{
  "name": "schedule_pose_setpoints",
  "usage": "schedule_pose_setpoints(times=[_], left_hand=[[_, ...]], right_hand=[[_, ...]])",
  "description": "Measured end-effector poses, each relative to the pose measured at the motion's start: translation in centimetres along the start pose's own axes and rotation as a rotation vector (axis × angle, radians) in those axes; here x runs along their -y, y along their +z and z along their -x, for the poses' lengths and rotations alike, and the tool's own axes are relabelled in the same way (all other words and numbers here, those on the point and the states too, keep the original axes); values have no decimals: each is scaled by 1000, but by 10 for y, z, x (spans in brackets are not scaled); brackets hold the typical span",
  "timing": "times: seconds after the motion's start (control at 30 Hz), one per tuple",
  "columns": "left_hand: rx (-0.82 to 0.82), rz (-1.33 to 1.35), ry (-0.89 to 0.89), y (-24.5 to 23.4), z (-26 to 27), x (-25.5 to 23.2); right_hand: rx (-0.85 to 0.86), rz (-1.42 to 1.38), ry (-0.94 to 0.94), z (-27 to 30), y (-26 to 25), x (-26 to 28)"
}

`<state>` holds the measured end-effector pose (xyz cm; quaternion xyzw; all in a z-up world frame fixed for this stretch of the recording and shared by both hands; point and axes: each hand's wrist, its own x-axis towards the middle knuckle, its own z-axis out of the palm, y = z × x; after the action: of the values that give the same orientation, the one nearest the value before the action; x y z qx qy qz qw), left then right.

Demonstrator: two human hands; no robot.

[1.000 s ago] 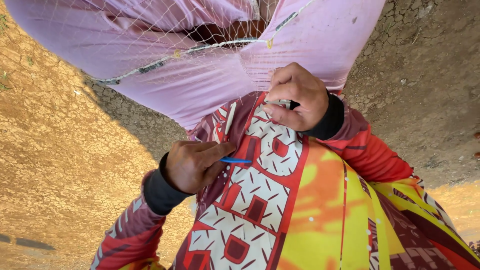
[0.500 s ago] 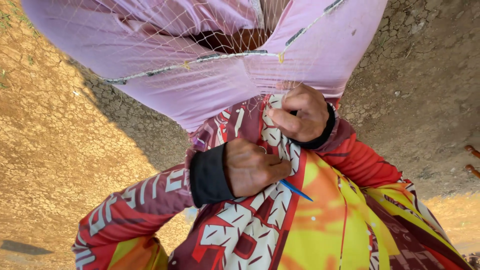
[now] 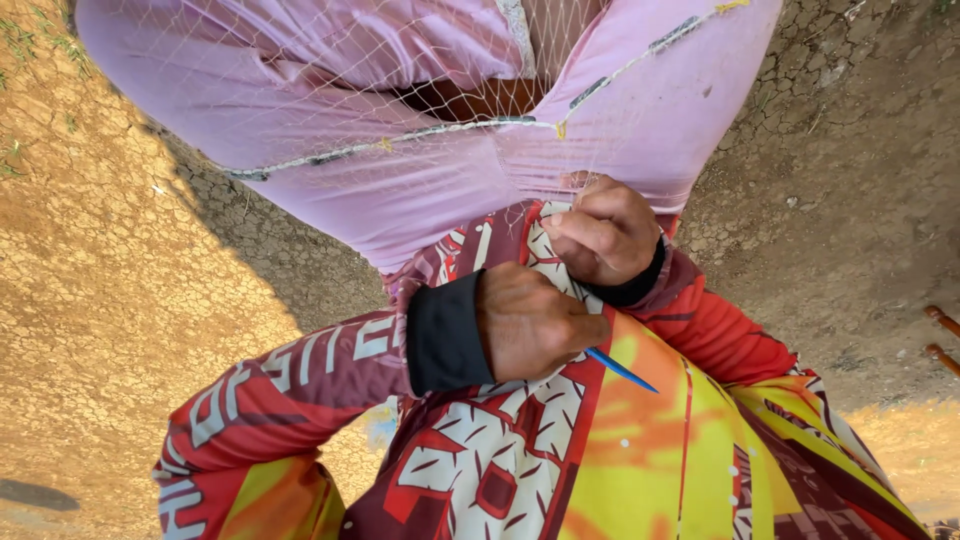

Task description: The person repairs a fishing net by inserting thread into the net with an awl, then pulling and cutting the thread with thread snips.

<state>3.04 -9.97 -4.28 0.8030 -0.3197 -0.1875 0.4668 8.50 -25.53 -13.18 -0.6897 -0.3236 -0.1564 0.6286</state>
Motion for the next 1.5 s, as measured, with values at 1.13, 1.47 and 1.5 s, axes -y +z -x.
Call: schedule_pose_setpoints(times=[1.13, 1.47, 1.5], left_hand=[[-385, -384, -364, -101, 2, 21], [-386, -295, -360, -97, -2, 24], [-383, -251, -360, -97, -3, 25]], right_hand=[[51, -512, 949, -33, -11, 20], [55, -487, 970, -34, -11, 21], [56, -486, 982, -34, -11, 21]])
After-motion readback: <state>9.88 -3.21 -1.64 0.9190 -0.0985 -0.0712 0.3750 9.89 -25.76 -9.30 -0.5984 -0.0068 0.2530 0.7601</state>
